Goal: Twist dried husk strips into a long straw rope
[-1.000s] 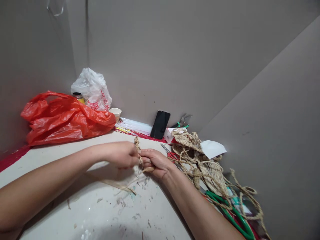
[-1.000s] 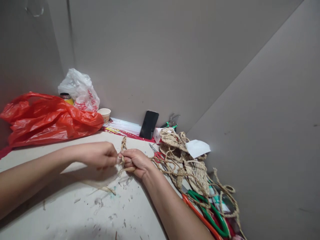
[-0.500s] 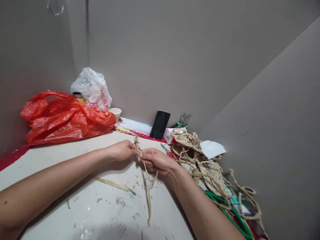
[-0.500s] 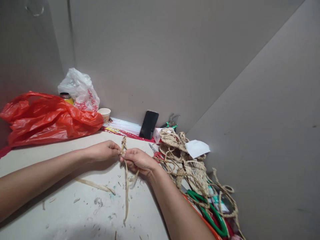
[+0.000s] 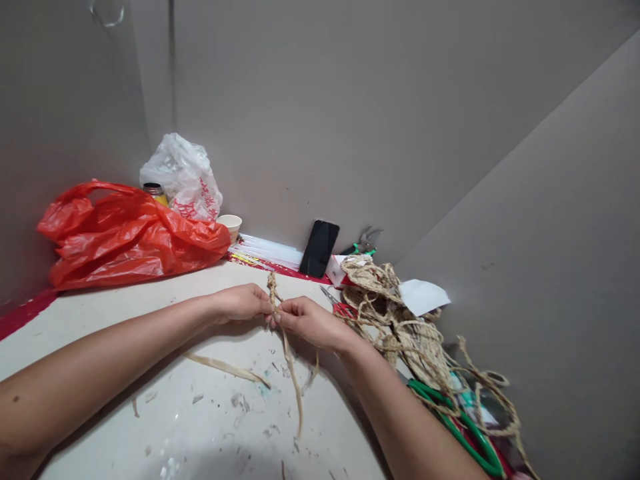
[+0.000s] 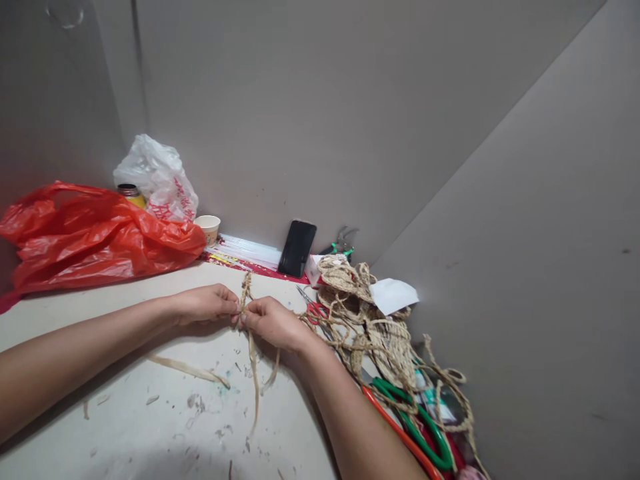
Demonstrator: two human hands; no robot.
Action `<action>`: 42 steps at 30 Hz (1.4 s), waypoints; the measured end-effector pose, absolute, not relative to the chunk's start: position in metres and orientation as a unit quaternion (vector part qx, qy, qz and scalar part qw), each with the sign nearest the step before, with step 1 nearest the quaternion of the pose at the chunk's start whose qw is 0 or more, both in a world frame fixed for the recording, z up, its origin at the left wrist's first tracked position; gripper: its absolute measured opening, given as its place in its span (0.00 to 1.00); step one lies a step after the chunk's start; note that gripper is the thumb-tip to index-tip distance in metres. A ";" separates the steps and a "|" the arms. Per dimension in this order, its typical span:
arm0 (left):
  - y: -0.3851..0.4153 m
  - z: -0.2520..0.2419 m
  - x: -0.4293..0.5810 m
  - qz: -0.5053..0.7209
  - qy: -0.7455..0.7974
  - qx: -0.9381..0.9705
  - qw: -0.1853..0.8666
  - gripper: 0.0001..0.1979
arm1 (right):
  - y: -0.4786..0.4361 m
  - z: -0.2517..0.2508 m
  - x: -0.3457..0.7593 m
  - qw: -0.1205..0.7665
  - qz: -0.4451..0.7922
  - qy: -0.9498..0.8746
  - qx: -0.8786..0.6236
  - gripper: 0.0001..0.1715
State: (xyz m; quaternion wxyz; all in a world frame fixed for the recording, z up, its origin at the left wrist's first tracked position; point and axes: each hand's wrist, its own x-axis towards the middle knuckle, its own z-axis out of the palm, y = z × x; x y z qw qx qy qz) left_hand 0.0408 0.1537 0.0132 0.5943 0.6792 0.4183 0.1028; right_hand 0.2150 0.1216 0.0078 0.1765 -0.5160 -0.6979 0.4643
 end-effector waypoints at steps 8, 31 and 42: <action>0.154 0.006 0.042 0.161 0.420 0.691 0.566 0.13 | 0.115 0.029 0.216 0.151 0.397 -0.708 -0.564 0.11; 0.150 0.014 0.044 0.184 0.386 0.603 0.673 0.10 | 0.112 0.034 0.219 0.266 0.350 -0.685 -0.582 0.25; 0.143 0.017 0.047 0.204 0.397 0.607 0.657 0.15 | 0.123 0.010 0.209 0.266 0.605 -0.534 -0.528 0.21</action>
